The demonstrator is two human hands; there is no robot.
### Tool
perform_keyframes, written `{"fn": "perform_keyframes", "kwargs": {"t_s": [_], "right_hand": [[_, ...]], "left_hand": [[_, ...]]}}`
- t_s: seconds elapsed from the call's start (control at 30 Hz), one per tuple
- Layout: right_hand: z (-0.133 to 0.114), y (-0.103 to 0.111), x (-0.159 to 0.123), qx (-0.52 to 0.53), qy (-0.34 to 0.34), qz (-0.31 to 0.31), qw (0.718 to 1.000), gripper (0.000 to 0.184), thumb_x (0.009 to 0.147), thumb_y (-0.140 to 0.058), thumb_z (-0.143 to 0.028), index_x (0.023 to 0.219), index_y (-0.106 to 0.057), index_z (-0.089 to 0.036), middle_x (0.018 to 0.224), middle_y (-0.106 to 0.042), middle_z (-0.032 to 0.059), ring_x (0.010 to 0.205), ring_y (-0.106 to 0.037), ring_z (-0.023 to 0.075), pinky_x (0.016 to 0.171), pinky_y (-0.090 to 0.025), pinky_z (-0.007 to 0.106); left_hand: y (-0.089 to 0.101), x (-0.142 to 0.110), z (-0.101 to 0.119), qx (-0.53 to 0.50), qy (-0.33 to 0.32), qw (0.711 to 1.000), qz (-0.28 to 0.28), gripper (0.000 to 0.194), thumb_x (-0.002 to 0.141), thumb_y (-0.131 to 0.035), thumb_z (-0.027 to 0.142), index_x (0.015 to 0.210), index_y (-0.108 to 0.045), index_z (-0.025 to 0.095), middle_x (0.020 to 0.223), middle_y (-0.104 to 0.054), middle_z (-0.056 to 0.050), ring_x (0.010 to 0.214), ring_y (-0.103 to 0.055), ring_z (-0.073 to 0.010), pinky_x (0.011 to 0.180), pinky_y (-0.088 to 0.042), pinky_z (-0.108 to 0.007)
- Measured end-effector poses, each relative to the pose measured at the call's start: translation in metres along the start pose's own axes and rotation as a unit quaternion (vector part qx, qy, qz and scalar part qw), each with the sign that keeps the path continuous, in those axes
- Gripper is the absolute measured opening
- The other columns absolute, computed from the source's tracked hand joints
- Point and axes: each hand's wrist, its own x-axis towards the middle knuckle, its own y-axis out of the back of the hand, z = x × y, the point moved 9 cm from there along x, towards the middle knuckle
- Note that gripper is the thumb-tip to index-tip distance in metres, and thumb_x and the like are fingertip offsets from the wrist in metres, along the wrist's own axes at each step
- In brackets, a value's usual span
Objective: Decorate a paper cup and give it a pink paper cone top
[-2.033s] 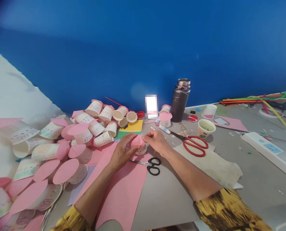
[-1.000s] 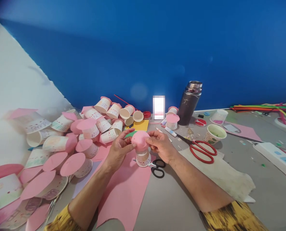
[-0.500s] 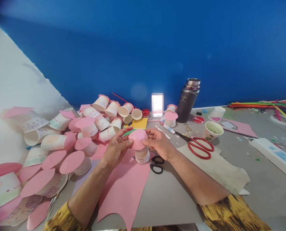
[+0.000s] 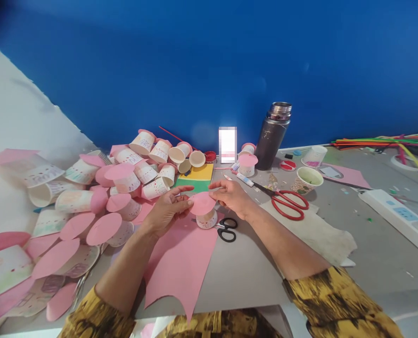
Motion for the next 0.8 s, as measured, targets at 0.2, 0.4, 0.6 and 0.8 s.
{"fn": "perform_keyframes", "kwargs": {"t_s": [0.2,0.4,0.6,0.8], "right_hand": [[-0.003,-0.001,0.0,-0.105,0.017,0.004,0.994,0.023,0.078,-0.071,-0.033,0.095,-0.067,-0.017,0.058,-0.06,-0.0044,0.056,-0.051,0.0121,0.053,-0.038,0.025],[-0.004,-0.001,-0.001,-0.148,0.021,-0.007,0.989,0.022,0.082,-0.067,-0.035,0.095,-0.068,-0.017,0.059,-0.06,-0.005,0.056,-0.051,0.0126,0.057,-0.036,0.027],[-0.014,-0.003,-0.004,-0.185,0.047,-0.02,0.981,0.025,0.084,-0.064,-0.038,0.097,-0.067,-0.017,0.057,-0.056,-0.0063,0.056,-0.05,0.0128,0.059,-0.036,0.028],[-0.016,-0.004,-0.006,-0.181,0.064,-0.051,0.98,0.026,0.084,-0.064,-0.039,0.099,-0.067,-0.018,0.058,-0.055,-0.0062,0.056,-0.051,0.0131,0.059,-0.038,0.028]], "left_hand": [[0.001,-0.001,0.003,0.159,-0.009,0.987,0.026,0.046,0.074,-0.076,0.032,0.114,-0.061,0.015,0.062,-0.054,0.008,0.054,-0.05,-0.0095,0.05,-0.032,-0.023],[0.0,-0.005,0.014,0.307,-0.05,0.949,0.053,0.043,0.079,-0.07,0.037,0.117,-0.064,0.018,0.083,-0.063,-0.001,0.072,-0.06,-0.0155,0.062,-0.046,-0.027],[-0.017,-0.016,0.02,0.433,-0.143,0.89,0.012,0.067,0.074,-0.08,0.036,0.136,-0.057,0.03,0.136,-0.051,-0.009,0.128,-0.051,-0.0286,0.1,-0.049,-0.043],[-0.031,-0.02,0.016,0.491,-0.219,0.843,-0.01,0.066,0.076,-0.08,0.03,0.137,-0.055,0.026,0.14,-0.047,-0.012,0.136,-0.044,-0.0322,0.112,-0.042,-0.051]]}}
